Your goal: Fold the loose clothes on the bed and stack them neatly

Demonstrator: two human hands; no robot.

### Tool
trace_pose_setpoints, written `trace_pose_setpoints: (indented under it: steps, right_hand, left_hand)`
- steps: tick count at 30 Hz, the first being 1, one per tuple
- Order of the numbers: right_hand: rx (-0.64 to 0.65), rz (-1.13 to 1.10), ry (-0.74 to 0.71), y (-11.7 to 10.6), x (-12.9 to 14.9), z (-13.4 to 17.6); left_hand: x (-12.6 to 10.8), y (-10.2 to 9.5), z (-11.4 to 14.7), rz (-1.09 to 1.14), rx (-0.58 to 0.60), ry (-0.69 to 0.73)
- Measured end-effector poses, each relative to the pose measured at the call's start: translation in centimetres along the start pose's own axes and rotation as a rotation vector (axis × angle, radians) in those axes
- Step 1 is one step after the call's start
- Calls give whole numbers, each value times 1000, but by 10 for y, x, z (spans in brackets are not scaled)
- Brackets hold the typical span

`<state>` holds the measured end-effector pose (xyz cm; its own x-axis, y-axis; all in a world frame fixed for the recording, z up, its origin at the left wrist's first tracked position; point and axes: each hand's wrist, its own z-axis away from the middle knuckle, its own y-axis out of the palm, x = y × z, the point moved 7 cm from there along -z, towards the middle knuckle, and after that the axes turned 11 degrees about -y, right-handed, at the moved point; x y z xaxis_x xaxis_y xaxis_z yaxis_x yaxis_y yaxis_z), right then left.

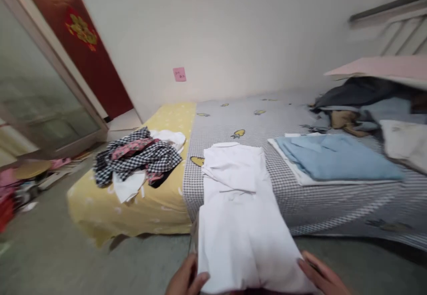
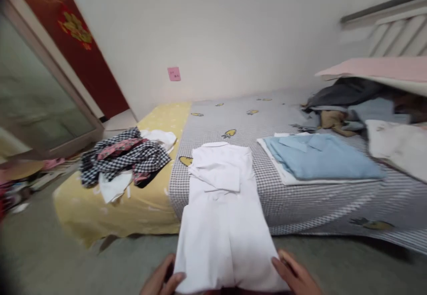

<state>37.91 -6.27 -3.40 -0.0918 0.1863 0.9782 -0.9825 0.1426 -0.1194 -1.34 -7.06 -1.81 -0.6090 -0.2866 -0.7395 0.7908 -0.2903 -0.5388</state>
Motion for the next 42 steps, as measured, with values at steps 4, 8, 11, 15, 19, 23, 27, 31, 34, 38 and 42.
trace_pose_setpoints:
  steps: [4, 8, 11, 15, 19, 23, 27, 31, 34, 38, 42]
  right_hand:
    - [-53, -41, -72, 10, 33, -28]
    - [-122, -74, -86, 27, 48, -52]
    - [-184, -46, -103, 29, 43, -58]
    - [-204, -2, -101, 19, 23, -59]
    - [-178, 103, -139, 5, 1, -62]
    - [-277, 422, -362, -20, -13, -58]
    - [-263, 916, -732, -18, -6, -43]
    - [-166, 1012, -939, 7, 14, -48]
    - [178, 927, -1024, 36, 28, -61]
    - [561, 645, -1015, 56, 40, -68]
    - [343, 200, -794, 39, 48, -101]
  left_hand:
    - [-4, -22, -29, -85, -98, 36]
    - [-45, -23, -54, -131, -154, 159]
    - [-70, -16, -58, -203, -175, 190]
    - [-70, -15, -54, -156, -124, 172]
    - [-35, -26, -54, -47, -94, 163]
    - [-12, -50, -47, -425, -535, 252]
    - [-45, -40, -27, -805, -817, 643]
    - [-90, -27, -29, -977, -815, 928]
    - [-109, -18, -40, -1120, -678, 1124]
    - [-113, -21, -56, -1124, -345, 1203]
    - [-121, -26, -74, -746, 182, 921]
